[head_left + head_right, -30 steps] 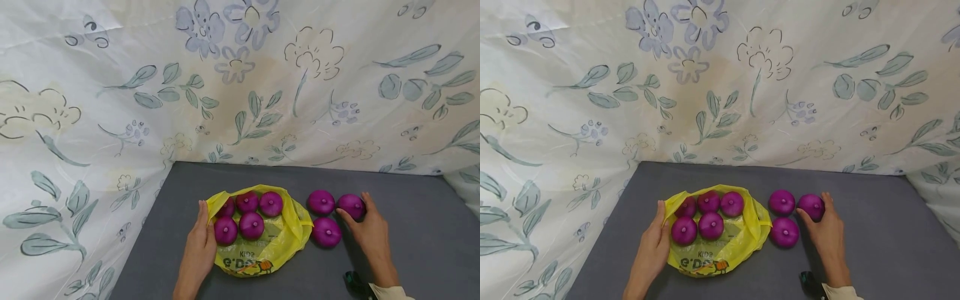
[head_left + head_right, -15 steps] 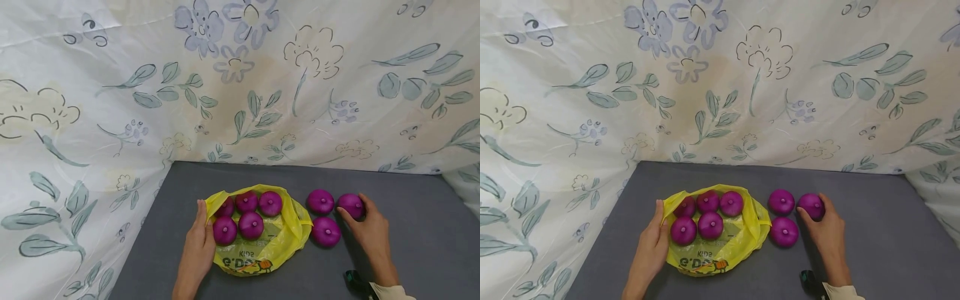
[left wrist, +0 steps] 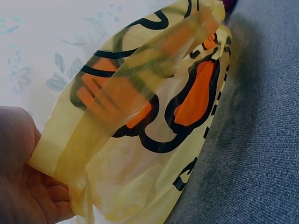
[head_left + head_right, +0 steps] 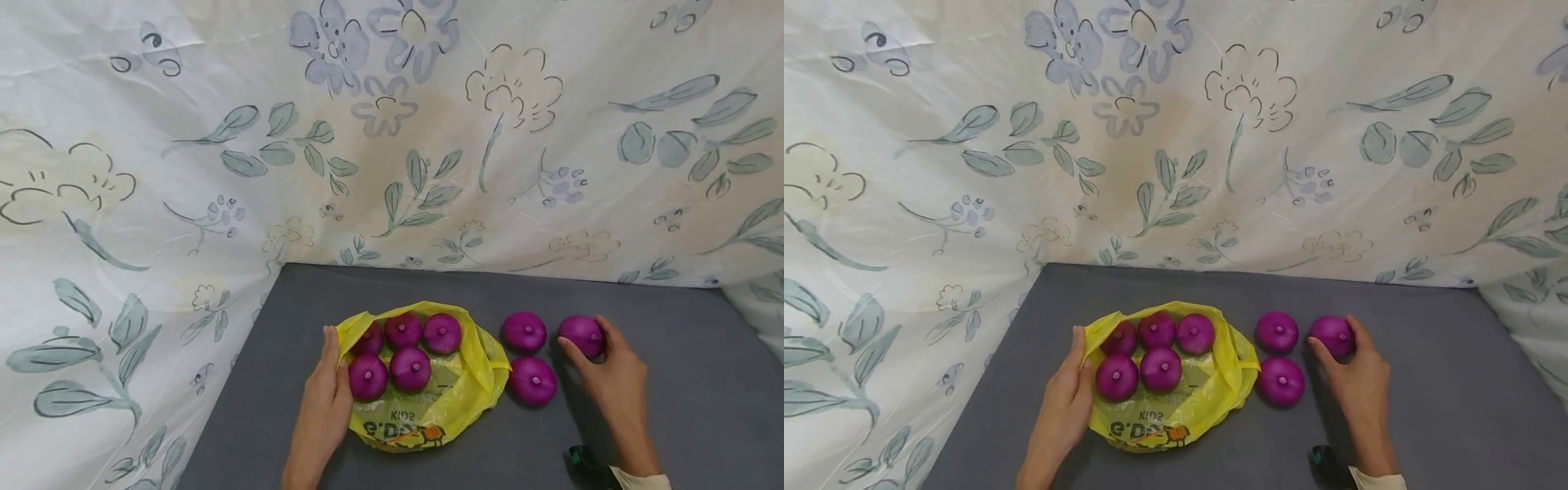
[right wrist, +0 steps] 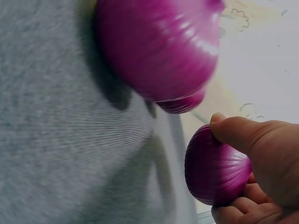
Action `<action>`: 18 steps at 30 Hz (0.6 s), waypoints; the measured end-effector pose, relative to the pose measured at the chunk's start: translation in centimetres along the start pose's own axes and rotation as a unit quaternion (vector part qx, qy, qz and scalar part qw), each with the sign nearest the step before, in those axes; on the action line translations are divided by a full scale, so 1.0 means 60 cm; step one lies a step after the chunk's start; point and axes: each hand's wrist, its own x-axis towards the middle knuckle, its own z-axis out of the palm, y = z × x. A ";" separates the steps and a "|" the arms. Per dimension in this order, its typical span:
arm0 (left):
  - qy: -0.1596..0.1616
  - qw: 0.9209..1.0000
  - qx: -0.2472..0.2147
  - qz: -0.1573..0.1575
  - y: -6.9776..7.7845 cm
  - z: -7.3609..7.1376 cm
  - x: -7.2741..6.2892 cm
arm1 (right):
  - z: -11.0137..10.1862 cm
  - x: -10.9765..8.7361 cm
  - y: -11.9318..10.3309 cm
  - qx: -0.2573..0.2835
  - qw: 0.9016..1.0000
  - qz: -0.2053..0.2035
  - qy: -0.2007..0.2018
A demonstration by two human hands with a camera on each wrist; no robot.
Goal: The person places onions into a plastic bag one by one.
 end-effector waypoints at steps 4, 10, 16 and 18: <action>0.001 1.000 0.000 0.003 0.000 -0.001 0.001 | -0.016 0.002 -0.019 0.006 1.000 -0.001 0.011; 0.000 1.000 -0.001 0.008 0.003 -0.002 0.002 | -0.032 0.003 -0.045 0.018 1.000 0.001 0.016; -0.001 1.000 0.000 0.006 0.003 -0.002 0.003 | -0.038 -0.002 -0.070 0.027 0.999 0.013 0.017; 0.000 1.000 0.001 0.004 0.002 -0.002 0.002 | -0.039 -0.006 -0.079 0.031 0.999 0.013 0.016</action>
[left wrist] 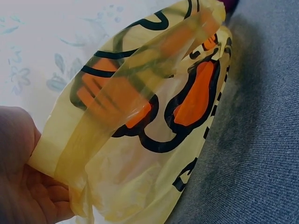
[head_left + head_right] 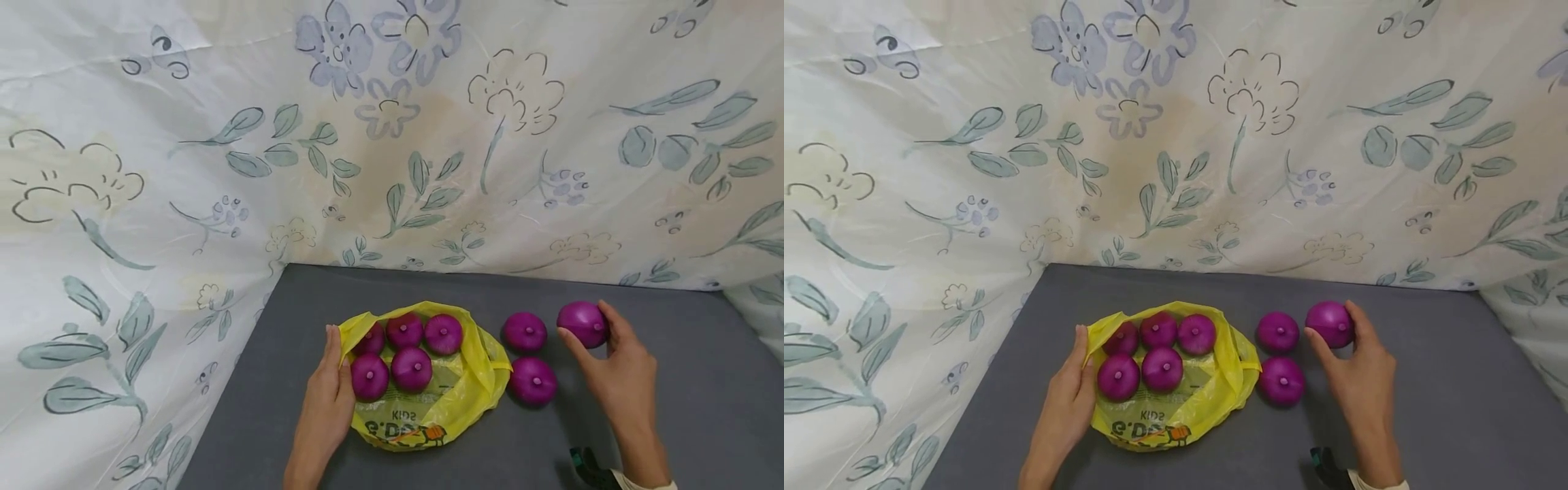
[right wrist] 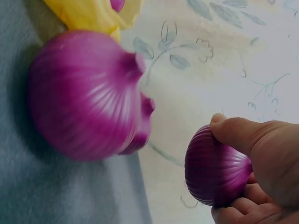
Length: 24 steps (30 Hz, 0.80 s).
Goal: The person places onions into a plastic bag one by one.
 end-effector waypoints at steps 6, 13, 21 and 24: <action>0.000 1.000 0.001 0.001 -0.001 0.001 0.000 | 0.001 -0.013 -0.028 0.021 1.000 -0.014 -0.001; -0.001 1.000 -0.001 -0.001 0.000 0.003 -0.001 | 0.000 -0.027 -0.058 0.037 0.999 -0.033 -0.020; 0.000 1.000 -0.001 0.001 0.001 0.007 0.000 | 0.009 -0.041 -0.086 0.048 0.996 -0.071 -0.030; 0.002 1.000 0.000 -0.001 0.001 0.008 -0.001 | 0.014 -0.050 -0.097 0.056 0.995 -0.074 -0.045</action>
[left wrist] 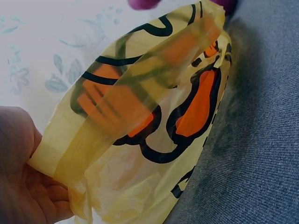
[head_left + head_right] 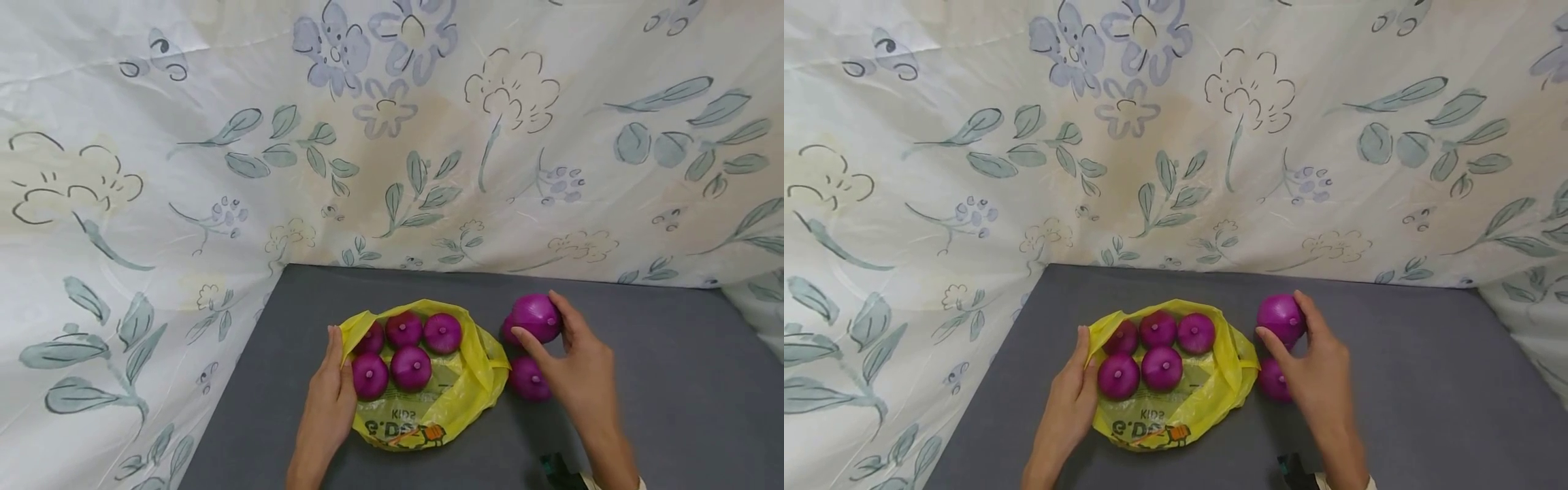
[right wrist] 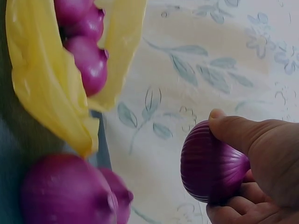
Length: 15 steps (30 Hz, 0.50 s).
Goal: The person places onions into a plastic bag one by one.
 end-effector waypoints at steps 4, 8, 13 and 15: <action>0.001 1.000 -0.003 0.000 -0.001 0.001 0.000 | 0.014 -0.009 -0.014 0.012 1.000 -0.017 -0.009; -0.001 1.000 -0.005 0.000 -0.001 0.001 -0.001 | 0.032 -0.019 -0.021 0.021 0.999 -0.042 -0.018; -0.005 1.000 -0.006 -0.001 -0.001 0.001 -0.001 | 0.052 -0.028 -0.021 0.025 0.997 -0.065 -0.023; -0.005 1.000 -0.006 -0.002 -0.001 0.001 -0.001 | 0.058 -0.031 -0.021 0.024 0.997 -0.069 -0.027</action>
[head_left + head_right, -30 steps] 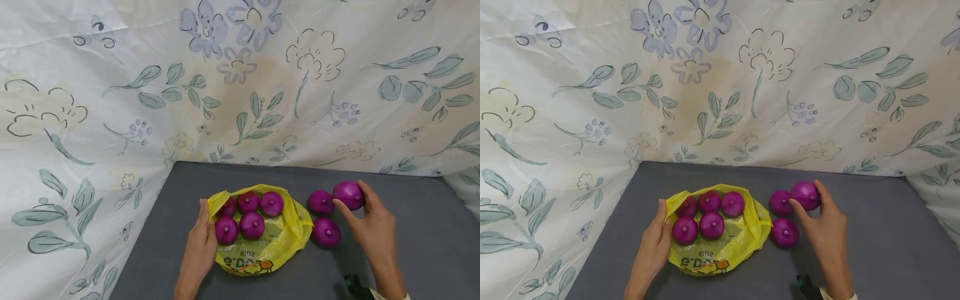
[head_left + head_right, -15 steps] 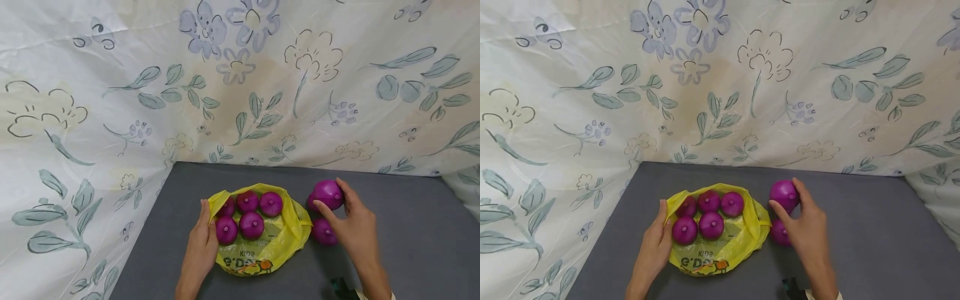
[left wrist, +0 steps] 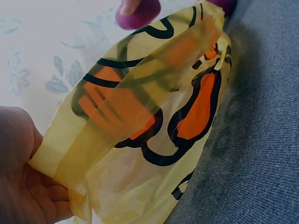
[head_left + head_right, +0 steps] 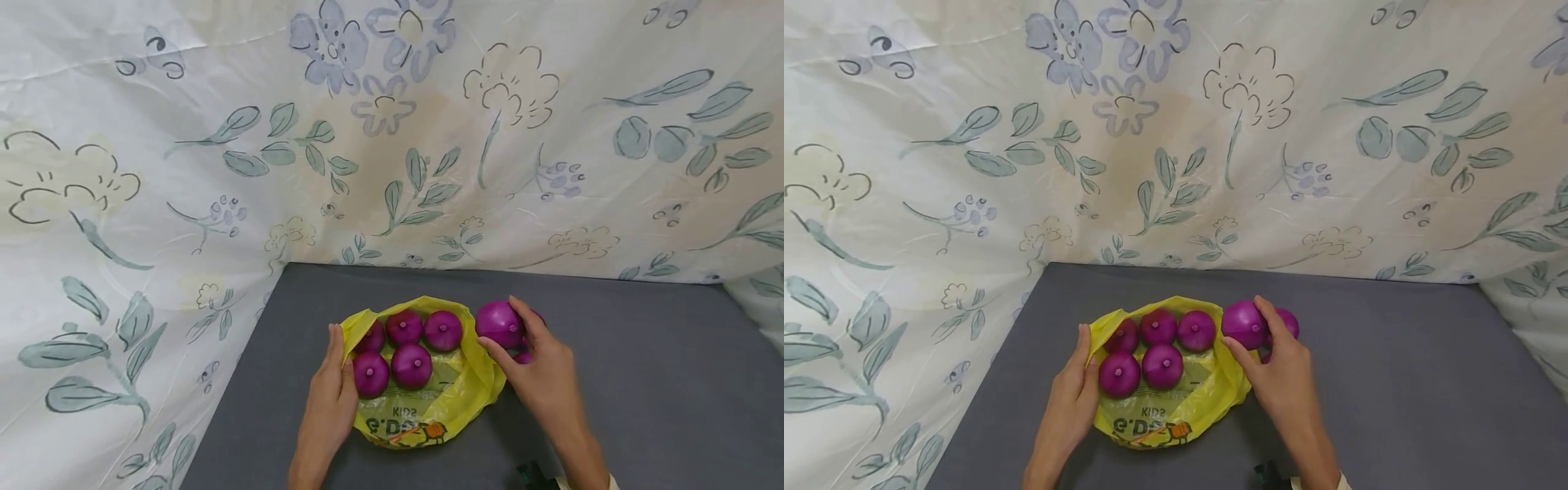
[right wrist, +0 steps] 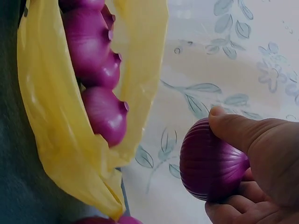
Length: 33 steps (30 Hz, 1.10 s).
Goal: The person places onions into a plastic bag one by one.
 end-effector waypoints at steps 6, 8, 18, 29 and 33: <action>0.004 1.000 0.001 -0.002 -0.002 -0.002 -0.002 | 0.019 -0.007 -0.009 -0.001 1.000 -0.010 -0.020; 0.004 1.000 0.000 -0.003 -0.002 -0.003 -0.002 | 0.027 -0.010 -0.011 0.010 0.999 -0.015 -0.030; 0.003 1.000 -0.005 -0.001 -0.002 -0.006 -0.003 | 0.067 -0.022 -0.012 0.023 0.997 -0.011 -0.073; 0.009 1.000 -0.007 0.007 -0.007 -0.008 -0.003 | 0.107 -0.043 -0.007 -0.014 0.995 0.013 -0.094; 0.009 1.000 -0.008 0.006 -0.007 -0.009 -0.003 | 0.113 -0.048 -0.006 -0.019 0.996 0.013 -0.089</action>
